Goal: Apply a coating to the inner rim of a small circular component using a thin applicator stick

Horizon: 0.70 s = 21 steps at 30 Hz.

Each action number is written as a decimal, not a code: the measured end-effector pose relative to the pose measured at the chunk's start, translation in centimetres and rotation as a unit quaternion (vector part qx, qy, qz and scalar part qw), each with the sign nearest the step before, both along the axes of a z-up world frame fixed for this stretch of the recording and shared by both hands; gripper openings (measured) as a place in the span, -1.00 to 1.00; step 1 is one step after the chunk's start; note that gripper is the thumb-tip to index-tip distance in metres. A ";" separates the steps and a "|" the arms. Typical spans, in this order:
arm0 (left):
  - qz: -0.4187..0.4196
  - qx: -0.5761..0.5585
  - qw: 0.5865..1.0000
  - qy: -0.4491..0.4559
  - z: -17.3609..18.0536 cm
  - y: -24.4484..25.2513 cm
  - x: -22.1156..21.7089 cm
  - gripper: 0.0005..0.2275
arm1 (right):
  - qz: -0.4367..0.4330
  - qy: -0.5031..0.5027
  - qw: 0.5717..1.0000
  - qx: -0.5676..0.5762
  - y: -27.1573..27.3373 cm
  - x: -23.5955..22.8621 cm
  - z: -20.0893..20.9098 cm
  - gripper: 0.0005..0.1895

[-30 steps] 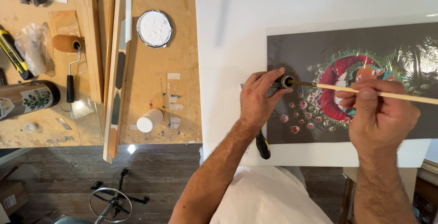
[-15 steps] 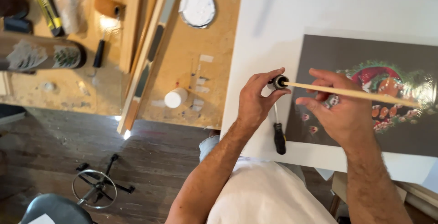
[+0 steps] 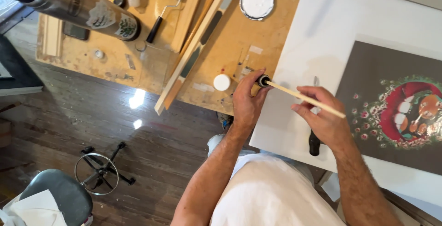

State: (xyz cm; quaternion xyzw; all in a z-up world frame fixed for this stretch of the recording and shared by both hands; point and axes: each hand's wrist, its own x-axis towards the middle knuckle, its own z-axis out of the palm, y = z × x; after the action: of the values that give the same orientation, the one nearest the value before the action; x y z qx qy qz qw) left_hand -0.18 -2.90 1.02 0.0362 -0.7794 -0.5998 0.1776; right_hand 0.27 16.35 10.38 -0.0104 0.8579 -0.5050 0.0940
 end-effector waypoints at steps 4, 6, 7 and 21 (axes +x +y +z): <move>0.000 0.011 1.000 0.007 1.2 -1.2 0.6 -0.58 | -0.019 -0.001 1.000 0.010 -0.8 2.4 -0.3 -0.64; -0.007 0.027 0.999 0.018 3.9 -1.6 0.3 -0.56 | -0.021 -0.010 1.000 0.012 -0.6 3.5 -1.2 -0.63; -0.015 0.043 0.999 0.025 5.3 -2.0 0.3 -0.55 | -0.022 -0.022 0.999 0.015 -0.6 4.1 -1.7 -0.63; 0.097 -0.019 0.992 -0.073 4.1 -24.8 0.9 -0.63 | -0.022 -0.152 0.984 0.089 -9.4 8.2 -0.6 -0.70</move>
State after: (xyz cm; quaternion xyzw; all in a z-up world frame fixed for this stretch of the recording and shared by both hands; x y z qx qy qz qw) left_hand 0.67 -27.73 5.08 0.1517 -0.7941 -0.5609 0.1784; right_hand 8.45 6.97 9.73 0.0935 0.8752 -0.4241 0.2132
